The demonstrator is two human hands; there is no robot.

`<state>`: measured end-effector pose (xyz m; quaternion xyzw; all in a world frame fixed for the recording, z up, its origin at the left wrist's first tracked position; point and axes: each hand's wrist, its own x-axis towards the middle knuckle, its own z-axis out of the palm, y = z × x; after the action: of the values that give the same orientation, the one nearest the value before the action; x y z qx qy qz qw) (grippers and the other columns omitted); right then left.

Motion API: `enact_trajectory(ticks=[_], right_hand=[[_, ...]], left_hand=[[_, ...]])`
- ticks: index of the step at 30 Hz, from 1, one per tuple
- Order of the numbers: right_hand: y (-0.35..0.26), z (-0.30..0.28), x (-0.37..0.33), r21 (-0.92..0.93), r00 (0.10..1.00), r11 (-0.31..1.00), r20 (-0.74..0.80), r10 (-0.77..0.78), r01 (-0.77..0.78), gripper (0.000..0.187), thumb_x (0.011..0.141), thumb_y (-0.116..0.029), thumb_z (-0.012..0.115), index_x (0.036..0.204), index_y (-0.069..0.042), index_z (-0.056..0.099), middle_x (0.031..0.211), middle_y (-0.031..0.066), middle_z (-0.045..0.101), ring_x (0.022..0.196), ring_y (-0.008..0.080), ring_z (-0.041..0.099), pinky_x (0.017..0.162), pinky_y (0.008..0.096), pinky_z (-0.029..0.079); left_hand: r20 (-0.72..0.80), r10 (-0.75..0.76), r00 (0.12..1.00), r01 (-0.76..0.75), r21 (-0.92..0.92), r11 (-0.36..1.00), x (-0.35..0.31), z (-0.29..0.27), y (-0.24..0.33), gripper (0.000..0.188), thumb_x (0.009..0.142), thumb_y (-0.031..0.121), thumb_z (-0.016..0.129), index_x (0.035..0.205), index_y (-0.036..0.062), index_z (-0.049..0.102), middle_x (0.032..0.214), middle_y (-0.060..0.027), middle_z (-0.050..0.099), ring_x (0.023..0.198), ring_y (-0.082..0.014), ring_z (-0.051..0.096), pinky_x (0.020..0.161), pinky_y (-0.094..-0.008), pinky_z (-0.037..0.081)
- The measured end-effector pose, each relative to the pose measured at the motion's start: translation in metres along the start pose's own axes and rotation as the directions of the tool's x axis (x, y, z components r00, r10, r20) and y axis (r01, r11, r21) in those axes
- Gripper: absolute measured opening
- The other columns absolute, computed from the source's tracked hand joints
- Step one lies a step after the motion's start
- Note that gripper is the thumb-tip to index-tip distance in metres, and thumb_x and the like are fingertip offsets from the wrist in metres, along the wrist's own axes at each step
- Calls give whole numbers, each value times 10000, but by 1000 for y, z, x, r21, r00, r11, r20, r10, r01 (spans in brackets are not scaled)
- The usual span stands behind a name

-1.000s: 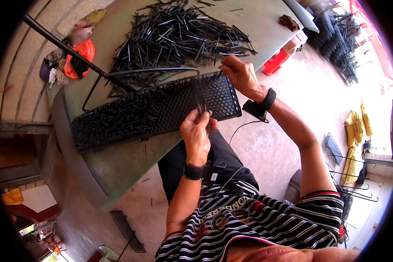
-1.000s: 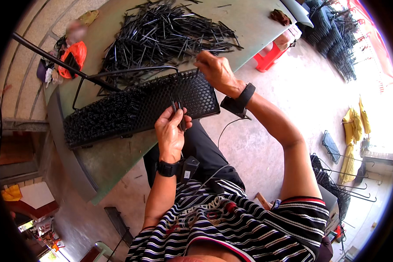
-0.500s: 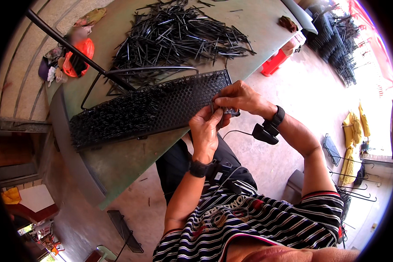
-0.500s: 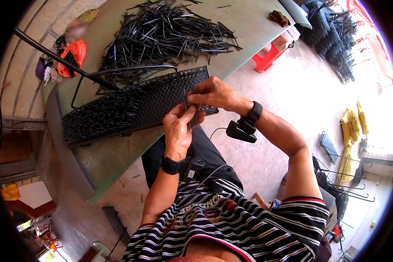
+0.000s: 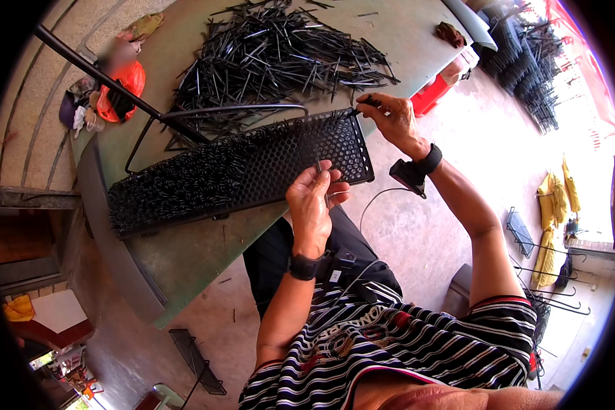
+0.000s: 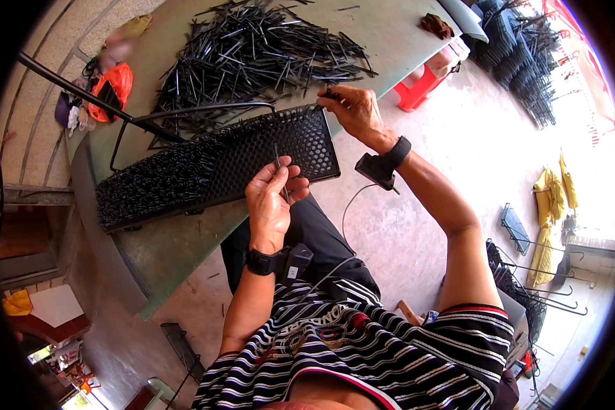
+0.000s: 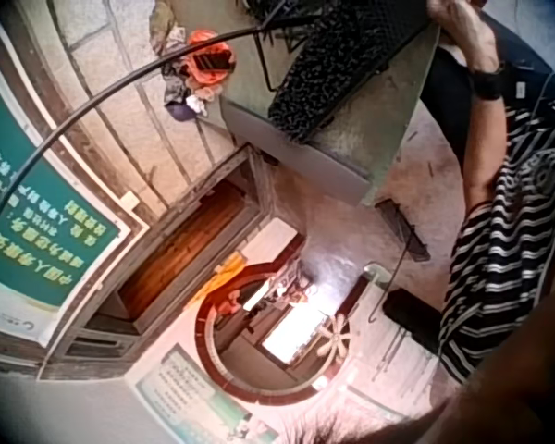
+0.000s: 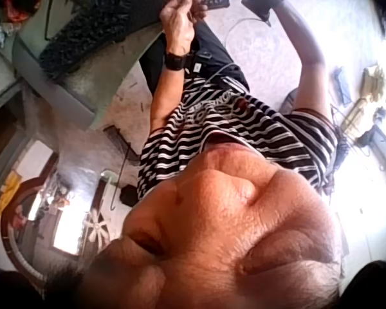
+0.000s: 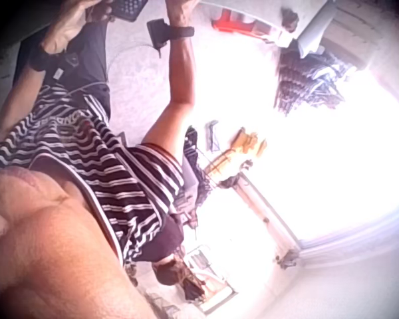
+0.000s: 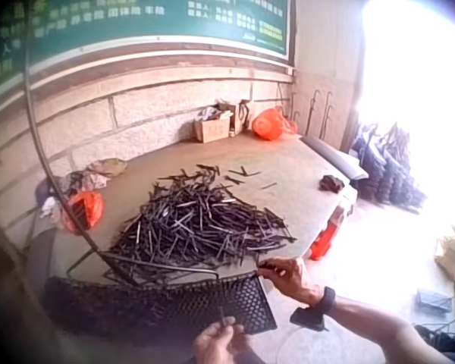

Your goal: The person inserts black bristles into a perforated plastic broom head. They pick up bundles of bristles from a pile on the table and push them into the holes of the broom head, working methodically to fill the frame.

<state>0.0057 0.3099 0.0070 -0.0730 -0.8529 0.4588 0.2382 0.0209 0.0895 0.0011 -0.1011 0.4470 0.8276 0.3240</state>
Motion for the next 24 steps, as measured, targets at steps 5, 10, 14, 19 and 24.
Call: enact_trajectory(ticks=[5,10,14,19,24], right_hand=[[11,4,3,2,1000,1000,22,21,-21,136,803,-96,675,888,10,674,685,87,663,607,95,610,550,256,483],[1,5,9,-108,980,983,148,-130,147,168,784,-87,672,906,26,650,701,138,646,581,171,610,554,285,487],[-6,7,16,-128,968,972,179,-174,198,203,775,-86,668,939,26,629,731,153,631,576,219,599,555,304,485],[-5,7,16,-190,971,958,153,-185,213,212,786,-96,669,961,19,631,758,136,641,597,205,601,560,295,486],[-59,2,3,-177,882,984,467,56,31,214,794,-117,696,961,12,664,791,104,675,680,131,626,580,248,490]], left_hand=[[-29,8,1000,-8,-1,1000,0,-1,2,153,905,98,547,1028,28,606,856,-71,640,682,-177,643,577,-294,542],[-32,0,999,0,0,1000,-1,1,4,151,904,94,548,1025,28,611,853,-70,639,682,-176,641,582,-293,542],[-37,-3,999,3,-5,1000,-1,-1,4,155,902,89,548,1029,27,612,852,-69,639,679,-175,640,583,-292,541],[-30,1,1000,-1,-6,1000,-2,-1,7,155,901,83,547,1028,21,611,847,-68,638,677,-173,640,582,-286,539],[58,9,998,-13,70,997,-4,0,3,171,889,82,570,1041,19,617,845,-69,645,670,-160,641,570,-264,534]])
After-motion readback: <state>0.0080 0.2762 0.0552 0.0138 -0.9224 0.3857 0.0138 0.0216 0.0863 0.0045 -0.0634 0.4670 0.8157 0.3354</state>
